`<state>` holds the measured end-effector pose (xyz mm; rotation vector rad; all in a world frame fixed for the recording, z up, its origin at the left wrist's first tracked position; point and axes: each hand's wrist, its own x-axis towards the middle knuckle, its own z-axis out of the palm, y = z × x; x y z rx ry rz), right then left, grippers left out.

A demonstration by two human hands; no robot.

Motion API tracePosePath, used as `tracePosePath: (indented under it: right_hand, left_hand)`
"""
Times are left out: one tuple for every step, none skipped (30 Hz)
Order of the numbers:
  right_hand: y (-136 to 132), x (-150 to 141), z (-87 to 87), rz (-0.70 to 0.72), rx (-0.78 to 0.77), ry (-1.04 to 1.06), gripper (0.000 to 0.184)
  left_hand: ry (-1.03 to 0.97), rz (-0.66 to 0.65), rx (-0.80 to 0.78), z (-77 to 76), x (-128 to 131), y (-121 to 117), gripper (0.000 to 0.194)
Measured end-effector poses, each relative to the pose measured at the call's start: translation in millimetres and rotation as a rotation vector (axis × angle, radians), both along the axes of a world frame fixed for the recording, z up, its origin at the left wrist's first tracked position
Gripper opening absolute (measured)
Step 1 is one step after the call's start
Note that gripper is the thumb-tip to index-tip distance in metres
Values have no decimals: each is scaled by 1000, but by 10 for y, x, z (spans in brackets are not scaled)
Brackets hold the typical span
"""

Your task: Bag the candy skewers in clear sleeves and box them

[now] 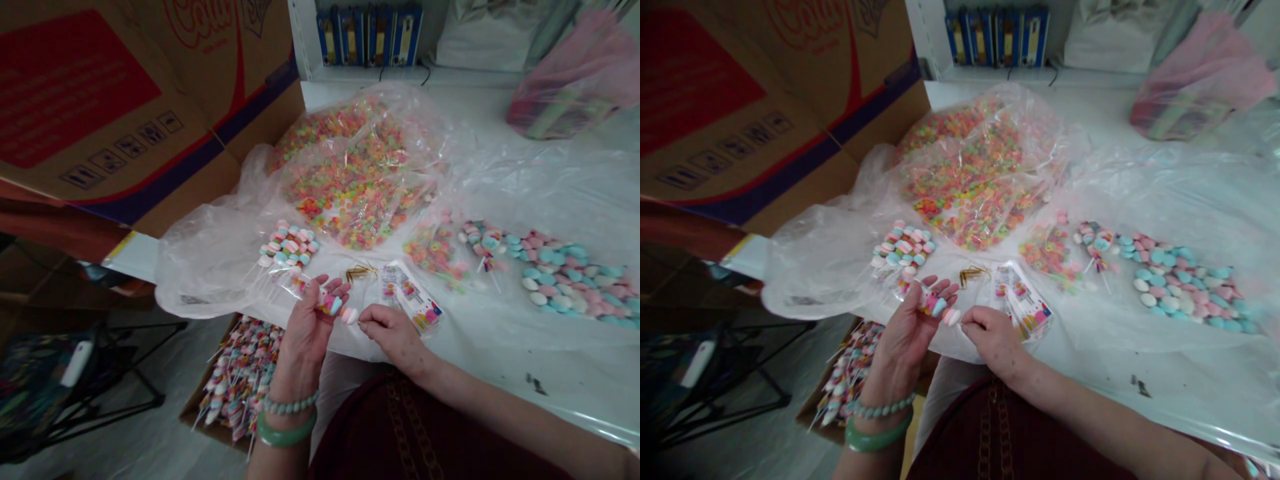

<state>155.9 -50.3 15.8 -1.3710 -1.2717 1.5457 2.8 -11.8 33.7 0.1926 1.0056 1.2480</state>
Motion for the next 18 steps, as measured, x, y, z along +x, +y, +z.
tracePosePath:
  right_hand:
    - [-10,-10,-1,-10,139,-107,11]
    - [-11,-11,0,-20,233,-178,12]
    - [-4,-3,1,-27,266,-204,11]
    - [8,11,2,-25,226,-183,11]
    - [24,30,3,-8,123,-111,11]
    - [40,52,2,30,-27,2,12]
    - [53,74,0,92,-204,143,14]
    - [63,93,-3,167,-380,294,17]
    - [69,106,-7,239,-530,433,19]
    - [69,112,-11,296,-632,543,20]
    - [67,109,-14,327,-682,607,20]
    - [62,98,-14,324,-689,622,19]
    - [59,82,-10,297,-665,591,17]
    - [56,63,-5,260,-619,515,14]
    - [56,44,2,224,-549,396,12]
    - [57,30,8,191,-446,234,10]
    - [58,21,12,164,-308,42,12]
    - [56,17,12,147,-142,-164,15]
  left_hand:
    - [-26,14,-35,-23,-1,15,19]
    - [-51,23,-59,-48,-4,26,17]
    - [-73,26,-71,-71,-6,34,16]
    - [-85,29,-71,-90,-8,38,15]
    - [-91,37,-61,-104,-8,39,13]
    - [-97,52,-44,-110,-6,38,12]
    - [-108,69,-23,-109,-3,35,11]
    - [-127,78,-2,-101,2,33,11]
    - [-152,74,16,-88,8,30,12]
    - [-175,62,31,-72,15,29,13]
    - [-190,45,41,-54,23,28,14]
    - [-186,30,51,-37,29,27,17]
    - [-162,22,62,-23,35,26,20]
    - [-121,22,79,-13,38,25,23]
    - [-67,25,99,-8,41,24,26]
    - [-6,26,116,-8,42,22,28]
    - [51,22,128,-12,44,19,29]
    - [98,19,132,-21,46,16,30]
